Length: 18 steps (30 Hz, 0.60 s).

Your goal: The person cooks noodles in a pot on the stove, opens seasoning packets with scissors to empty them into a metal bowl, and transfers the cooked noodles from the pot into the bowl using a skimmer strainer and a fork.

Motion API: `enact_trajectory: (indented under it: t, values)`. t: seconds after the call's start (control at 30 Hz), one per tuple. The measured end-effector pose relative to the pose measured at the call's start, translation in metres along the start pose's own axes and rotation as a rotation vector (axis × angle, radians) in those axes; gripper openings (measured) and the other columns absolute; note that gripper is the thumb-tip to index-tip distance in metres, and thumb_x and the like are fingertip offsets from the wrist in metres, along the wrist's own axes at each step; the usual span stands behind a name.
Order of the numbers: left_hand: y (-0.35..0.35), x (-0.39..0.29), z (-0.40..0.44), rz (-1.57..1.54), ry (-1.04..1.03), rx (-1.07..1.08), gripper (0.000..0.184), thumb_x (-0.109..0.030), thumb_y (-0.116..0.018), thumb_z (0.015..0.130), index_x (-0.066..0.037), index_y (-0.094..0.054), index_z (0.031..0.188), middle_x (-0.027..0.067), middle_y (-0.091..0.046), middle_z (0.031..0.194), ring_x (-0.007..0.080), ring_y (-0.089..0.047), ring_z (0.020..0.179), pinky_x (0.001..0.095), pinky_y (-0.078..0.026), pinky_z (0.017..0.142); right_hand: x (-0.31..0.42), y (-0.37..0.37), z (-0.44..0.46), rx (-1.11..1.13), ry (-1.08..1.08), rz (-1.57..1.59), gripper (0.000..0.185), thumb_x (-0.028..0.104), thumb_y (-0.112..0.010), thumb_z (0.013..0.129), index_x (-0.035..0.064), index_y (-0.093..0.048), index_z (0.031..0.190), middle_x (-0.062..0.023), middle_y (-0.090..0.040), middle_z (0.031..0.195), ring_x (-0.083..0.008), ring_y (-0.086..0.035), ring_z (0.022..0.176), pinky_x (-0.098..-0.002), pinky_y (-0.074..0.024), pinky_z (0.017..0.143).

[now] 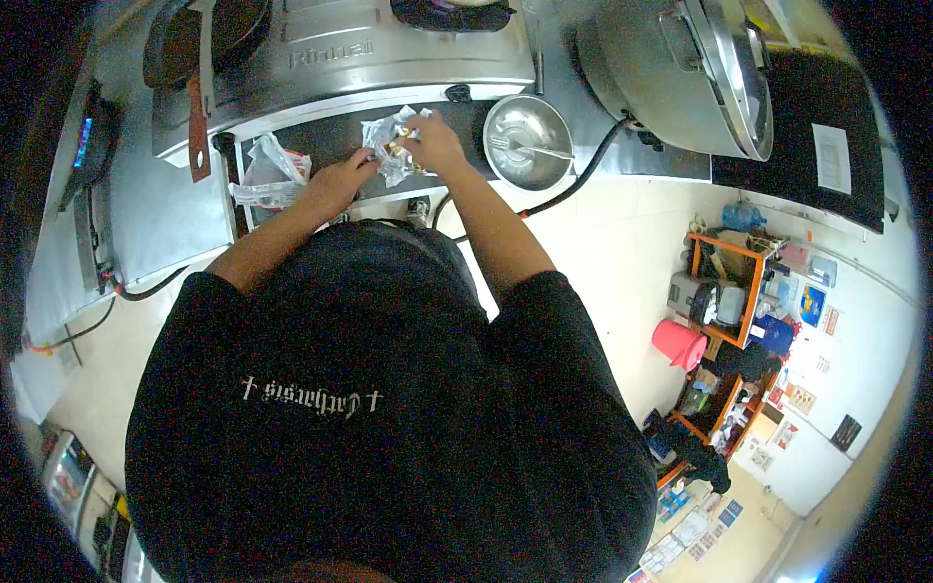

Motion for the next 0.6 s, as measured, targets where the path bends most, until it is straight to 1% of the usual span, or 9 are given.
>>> enact_trajectory:
  t: [0.07, 0.1, 0.23, 0.3, 0.33, 0.4, 0.43, 0.53, 0.6]
  values:
    - [-0.001, -0.001, 0.0, 0.002, 0.016, -0.011, 0.037, -0.011, -0.048, 0.092, -0.012, -0.05, 0.129, 0.0094, -0.044, 0.135, 0.0362, -0.066, 0.095, 0.0463, -0.056, 0.08, -0.009, 0.008, -0.006, -0.181, 0.039, 0.317, 0.038, 0.029, -0.079, 0.076, 0.0088, -0.066, 0.105, -0.0192, -0.058, 0.104, -0.0338, -0.06, 0.098, -0.042, -0.048, 0.087]
    - [0.0, -0.002, 0.0, 0.005, 0.028, -0.026, 0.038, -0.011, -0.048, 0.092, -0.012, -0.05, 0.129, 0.0093, -0.044, 0.136, 0.0361, -0.066, 0.095, 0.0457, -0.056, 0.08, -0.013, 0.007, -0.008, -0.19, 0.018, 0.353, 0.037, 0.029, -0.08, 0.078, 0.0072, -0.064, 0.103, -0.0155, -0.057, 0.103, -0.0268, -0.058, 0.094, -0.0375, -0.0471, 0.085]
    - [0.001, -0.002, 0.002, 0.032, 0.127, -0.01, 0.033, -0.013, -0.048, 0.093, -0.011, -0.052, 0.125, 0.0094, -0.045, 0.135, 0.0355, -0.066, 0.096, 0.0455, -0.056, 0.08, -0.027, 0.006, -0.01, -0.213, -0.002, 0.517, 0.035, 0.027, -0.08, 0.079, 0.0074, -0.064, 0.103, -0.0116, -0.056, 0.101, -0.0211, -0.058, 0.094, -0.0336, -0.047, 0.081]
    - [0.007, 0.002, 0.006, -0.142, 0.205, -0.08, 0.037, -0.008, -0.056, 0.086, -0.01, -0.056, 0.123, 0.012, -0.05, 0.128, 0.0375, -0.065, 0.093, 0.0476, -0.054, 0.08, -0.031, -0.001, -0.007, -0.091, -0.019, 0.84, 0.031, 0.022, -0.081, 0.079, 0.0078, -0.065, 0.102, -0.008, -0.054, 0.1, -0.0168, -0.056, 0.089, -0.0301, -0.0467, 0.078]
    - [0.009, 0.003, 0.011, -0.137, 0.212, -0.083, 0.037, -0.008, -0.056, 0.086, -0.01, -0.056, 0.123, 0.012, -0.05, 0.128, 0.0375, -0.065, 0.093, 0.0476, -0.054, 0.08, -0.031, -0.001, -0.007, -0.086, -0.011, 0.844, 0.031, 0.022, -0.081, 0.079, 0.0078, -0.065, 0.102, -0.008, -0.054, 0.1, -0.0168, -0.056, 0.089, -0.0301, -0.0467, 0.078]
    - [0.032, 0.002, 0.021, -0.242, 0.199, -0.353, 0.03, -0.013, -0.057, 0.087, -0.011, -0.059, 0.117, 0.0127, -0.056, 0.117, 0.0386, -0.065, 0.091, 0.0482, -0.053, 0.079, -0.024, 0.005, -0.01, -0.184, 0.122, 0.594, 0.027, 0.018, -0.081, 0.079, 0.0077, -0.066, 0.099, -0.0064, -0.053, 0.097, -0.0154, -0.054, 0.084, -0.0293, -0.0471, 0.075]
    - [0.037, -0.001, 0.029, -0.237, 0.201, -0.354, 0.03, -0.013, -0.057, 0.087, -0.011, -0.059, 0.117, 0.0127, -0.056, 0.117, 0.0386, -0.065, 0.091, 0.0482, -0.053, 0.079, -0.022, 0.005, -0.008, -0.184, 0.126, 0.598, 0.027, 0.018, -0.081, 0.079, 0.0077, -0.066, 0.099, -0.0064, -0.053, 0.097, -0.0154, -0.054, 0.084, -0.0293, -0.0471, 0.075]
    - [0.046, -0.003, 0.053, -0.201, 0.231, -0.361, 0.024, -0.017, -0.06, 0.087, -0.012, -0.061, 0.11, 0.013, -0.058, 0.108, 0.0383, -0.064, 0.09, 0.049, -0.053, 0.078, -0.015, 0.005, -0.005, -0.103, 0.037, 0.652, 0.028, 0.022, -0.08, 0.076, 0.0095, -0.07, 0.099, -0.0183, -0.056, 0.103, -0.0301, -0.059, 0.092, -0.0374, -0.0484, 0.083]
    - [0.034, 0.002, 0.067, -0.025, 0.293, -0.137, 0.025, -0.018, -0.061, 0.086, -0.012, -0.062, 0.11, 0.0132, -0.057, 0.106, 0.038, -0.065, 0.09, 0.0497, -0.052, 0.078, -0.012, 0.015, -0.007, -0.091, 0.055, 0.59, 0.028, 0.022, -0.08, 0.075, 0.0103, -0.071, 0.099, -0.0195, -0.058, 0.107, -0.033, -0.059, 0.098, -0.0388, -0.0479, 0.088]
Point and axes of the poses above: each hand's wrist, its own z-axis towards the middle knuckle, its own y-axis out of the back of the hand, x = y × z, the point moved 6 cm from there along z, towards the middle knuckle
